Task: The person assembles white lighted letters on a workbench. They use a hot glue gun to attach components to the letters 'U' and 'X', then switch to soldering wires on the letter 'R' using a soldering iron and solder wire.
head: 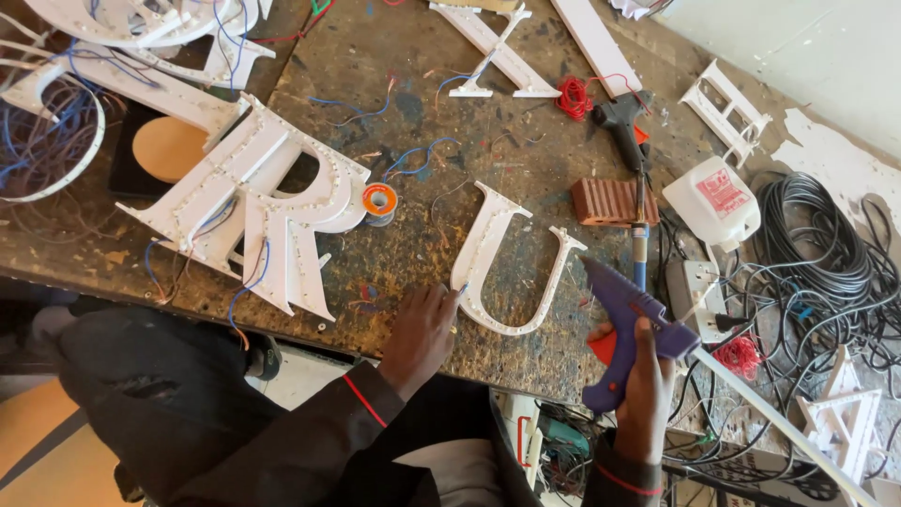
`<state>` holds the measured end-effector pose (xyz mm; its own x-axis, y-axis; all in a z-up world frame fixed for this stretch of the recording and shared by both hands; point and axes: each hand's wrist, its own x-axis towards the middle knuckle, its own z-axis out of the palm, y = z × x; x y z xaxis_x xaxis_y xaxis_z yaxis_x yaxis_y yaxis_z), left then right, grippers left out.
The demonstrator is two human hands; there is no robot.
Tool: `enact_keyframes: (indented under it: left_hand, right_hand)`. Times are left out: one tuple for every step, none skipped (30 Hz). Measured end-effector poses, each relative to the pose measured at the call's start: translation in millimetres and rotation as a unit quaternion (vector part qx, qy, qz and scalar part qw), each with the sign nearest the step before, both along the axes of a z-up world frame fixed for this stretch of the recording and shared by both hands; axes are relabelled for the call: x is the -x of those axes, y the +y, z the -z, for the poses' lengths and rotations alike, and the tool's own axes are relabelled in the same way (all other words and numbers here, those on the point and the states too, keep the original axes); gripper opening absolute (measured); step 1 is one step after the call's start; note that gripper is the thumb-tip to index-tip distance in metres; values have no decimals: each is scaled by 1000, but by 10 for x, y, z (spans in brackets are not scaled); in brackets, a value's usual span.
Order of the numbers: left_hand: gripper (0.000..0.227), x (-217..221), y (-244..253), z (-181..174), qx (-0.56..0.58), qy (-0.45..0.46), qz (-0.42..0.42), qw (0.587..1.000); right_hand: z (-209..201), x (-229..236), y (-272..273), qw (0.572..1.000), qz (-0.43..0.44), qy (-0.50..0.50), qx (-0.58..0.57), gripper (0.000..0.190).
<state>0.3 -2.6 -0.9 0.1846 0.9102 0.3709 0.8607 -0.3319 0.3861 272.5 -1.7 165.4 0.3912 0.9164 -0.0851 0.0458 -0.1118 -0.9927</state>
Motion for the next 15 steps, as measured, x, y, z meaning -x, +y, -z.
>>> enact_keyframes:
  left_hand:
    - [57,8,5,8,-2,2,-1,1000]
    - [61,12,6,18,4,-10,6,1000]
    - [65,18,9,30,9,-23,13,1000]
    - [65,29,6,-53,8,-22,12,1000]
    - [52,43,3,-133,11,2,12,1000]
    - [38,52,-15,-211,15,26,9,1000]
    - [38,51,-5,-200,15,25,6,1000]
    - [42,47,-8,-186,17,29,8,999]
    - [46,41,-9,-172,19,33,10,999]
    - [46,51,-19,-211,19,33,10,999]
    - [41,59,-27,-250,24,33,8,999]
    - [37,59,-41,-288,30,32,7,999]
    - [37,59,-28,-257,30,33,8,999]
    - [39,56,-27,-225,28,34,9,999]
    - [41,53,-28,-192,27,35,9,999]
  right_hand:
    - [53,-30,85,1000,-1,2,-2,48]
    - [105,-61,164,1000,-8,-13,1,42]
    - [159,-90,245,1000,-14,-28,4,38]
    - [263,-144,298,1000,-15,-27,2,38]
    - [370,-195,350,1000,-3,-14,-10,36]
    - [474,-245,407,1000,6,-2,-21,36]
    - [534,-275,455,1000,3,-3,-21,36]
    - [597,-309,487,1000,1,-8,-29,36]
    - [659,-344,520,999,-1,-13,-37,37]
    - [671,-341,529,999,-1,-13,-37,37]
    - [682,-341,539,999,-1,-29,-38,37]
    - [692,-349,538,998,-1,-46,-38,37]
    - [648,-307,528,998,0,-46,-38,37]
    - [604,-266,516,996,5,-79,-29,35]
    - [559,-224,503,993,10,-112,-20,35]
